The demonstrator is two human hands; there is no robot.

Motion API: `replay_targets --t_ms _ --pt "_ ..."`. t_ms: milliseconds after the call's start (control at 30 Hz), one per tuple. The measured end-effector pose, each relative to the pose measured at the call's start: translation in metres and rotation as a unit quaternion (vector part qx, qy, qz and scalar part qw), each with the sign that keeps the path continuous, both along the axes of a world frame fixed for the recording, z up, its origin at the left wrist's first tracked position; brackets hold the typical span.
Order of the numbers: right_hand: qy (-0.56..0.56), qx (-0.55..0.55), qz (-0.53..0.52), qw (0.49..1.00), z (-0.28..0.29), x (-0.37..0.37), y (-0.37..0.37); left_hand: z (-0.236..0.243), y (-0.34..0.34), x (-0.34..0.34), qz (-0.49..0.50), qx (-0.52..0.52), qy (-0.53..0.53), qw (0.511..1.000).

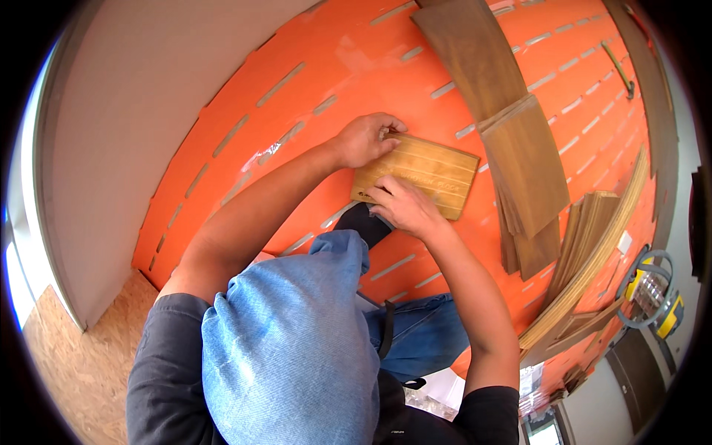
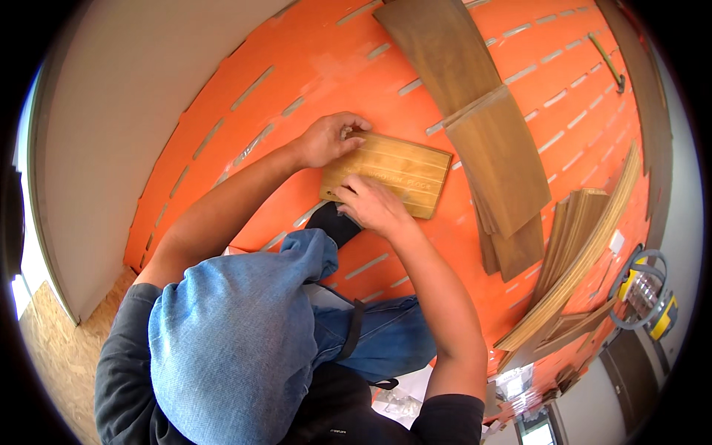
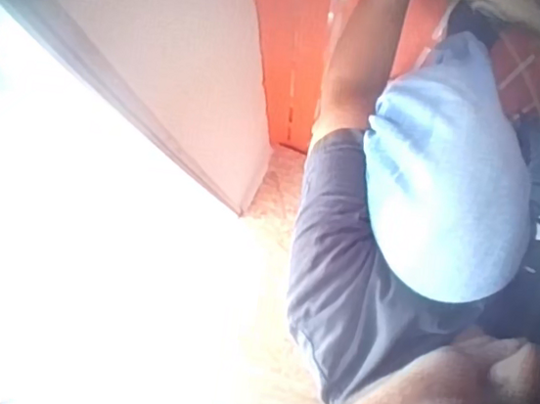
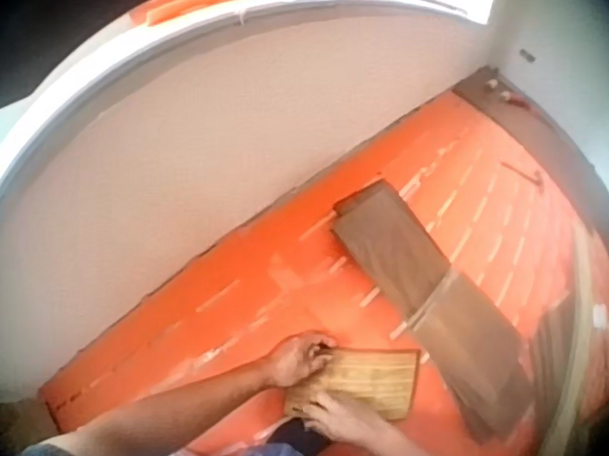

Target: The person picks up wooden floor planks, peels a transparent plastic protective film from their surface by hand, and sets the planks back down on the floor while kneeling on a subfloor underlay.

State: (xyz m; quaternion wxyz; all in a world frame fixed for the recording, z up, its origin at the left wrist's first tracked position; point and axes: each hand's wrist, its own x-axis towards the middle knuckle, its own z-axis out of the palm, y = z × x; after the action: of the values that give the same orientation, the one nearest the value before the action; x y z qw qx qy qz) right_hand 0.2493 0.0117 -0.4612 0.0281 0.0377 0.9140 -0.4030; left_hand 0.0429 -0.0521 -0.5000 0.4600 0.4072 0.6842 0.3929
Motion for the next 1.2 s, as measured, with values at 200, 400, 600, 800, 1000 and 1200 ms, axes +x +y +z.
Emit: replay_targets --t_ms 200,400,600,800,1000,1200 --pt "0.006 0.078 0.069 0.995 -0.018 -0.001 -0.001 0.001 0.002 0.002 0.006 -0.022 -0.033 0.999" --pt "0.018 0.132 0.023 0.991 -0.034 -0.001 -0.018 0.0 0.0 -0.001 -0.017 -0.014 0.008 1.0" --pt "0.031 0.05 -0.194 0.979 -0.018 -0.038 -0.007 0.004 0.009 -0.003 0.013 -0.071 -0.063 0.995" --pt "0.047 -0.129 -0.371 0.919 -0.007 0.009 -0.01 0.003 0.006 -0.004 0.074 -0.074 -0.218 0.97" --pt "-0.001 -0.082 -0.256 0.963 0.001 0.032 -0.03 0.003 0.006 -0.005 0.077 -0.066 -0.217 0.971" --pt "0.003 0.068 -0.052 0.996 0.001 -0.001 -0.023 -0.002 0.007 -0.001 0.083 -0.045 -0.221 0.971"
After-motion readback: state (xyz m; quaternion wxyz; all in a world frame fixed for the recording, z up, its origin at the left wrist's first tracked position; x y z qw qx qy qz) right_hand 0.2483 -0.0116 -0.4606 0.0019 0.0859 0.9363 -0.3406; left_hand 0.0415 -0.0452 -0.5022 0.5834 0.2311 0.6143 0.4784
